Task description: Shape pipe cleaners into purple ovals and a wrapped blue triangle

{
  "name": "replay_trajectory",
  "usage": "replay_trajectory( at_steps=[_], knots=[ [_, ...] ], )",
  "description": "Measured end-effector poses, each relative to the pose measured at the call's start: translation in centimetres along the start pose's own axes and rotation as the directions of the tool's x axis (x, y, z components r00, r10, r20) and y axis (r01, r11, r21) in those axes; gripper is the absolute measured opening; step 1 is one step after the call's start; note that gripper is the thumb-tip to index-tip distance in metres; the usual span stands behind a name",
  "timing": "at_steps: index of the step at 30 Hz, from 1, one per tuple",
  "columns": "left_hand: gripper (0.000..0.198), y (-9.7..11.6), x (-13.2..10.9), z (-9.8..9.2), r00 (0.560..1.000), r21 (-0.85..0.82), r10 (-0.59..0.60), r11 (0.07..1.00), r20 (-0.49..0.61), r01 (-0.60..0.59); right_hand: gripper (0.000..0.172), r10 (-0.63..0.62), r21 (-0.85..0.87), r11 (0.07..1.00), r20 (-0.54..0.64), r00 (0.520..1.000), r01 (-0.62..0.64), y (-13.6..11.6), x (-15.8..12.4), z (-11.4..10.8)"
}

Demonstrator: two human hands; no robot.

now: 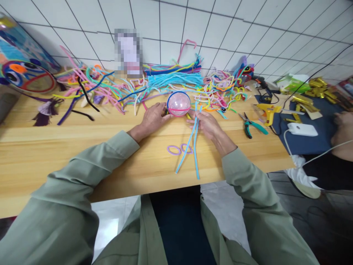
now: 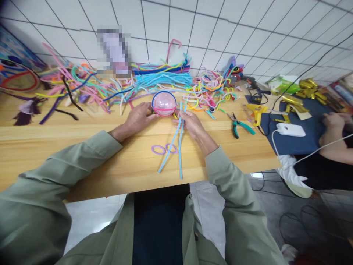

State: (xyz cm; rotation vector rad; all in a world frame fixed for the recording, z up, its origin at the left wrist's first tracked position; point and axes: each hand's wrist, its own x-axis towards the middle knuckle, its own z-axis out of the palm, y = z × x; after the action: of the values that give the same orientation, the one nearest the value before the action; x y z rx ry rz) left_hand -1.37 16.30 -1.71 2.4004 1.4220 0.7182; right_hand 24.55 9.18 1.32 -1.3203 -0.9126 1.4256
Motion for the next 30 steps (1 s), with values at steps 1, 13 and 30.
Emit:
replay_trajectory(
  at_steps=[1,13,30],
  knots=[
    [0.037,-0.2,0.3,0.0,1.0,-0.004,-0.009,1.0,-0.002,0.009,0.04,-0.001,-0.005,1.0,0.0,1.0,0.001,-0.1,0.4,0.0],
    [0.037,-1.2,2.0,-0.7,0.999,-0.056,-0.033,0.998,0.034,0.035,0.036,-0.013,-0.017,1.0,-0.002,1.0,0.013,-0.6,2.8,0.7],
    [0.101,-1.7,2.8,0.1,0.997,-0.186,0.038,0.981,-0.071,-0.051,0.053,-0.243,-0.097,0.966,-0.004,0.97,0.241,0.4,4.2,0.1]
  ],
)
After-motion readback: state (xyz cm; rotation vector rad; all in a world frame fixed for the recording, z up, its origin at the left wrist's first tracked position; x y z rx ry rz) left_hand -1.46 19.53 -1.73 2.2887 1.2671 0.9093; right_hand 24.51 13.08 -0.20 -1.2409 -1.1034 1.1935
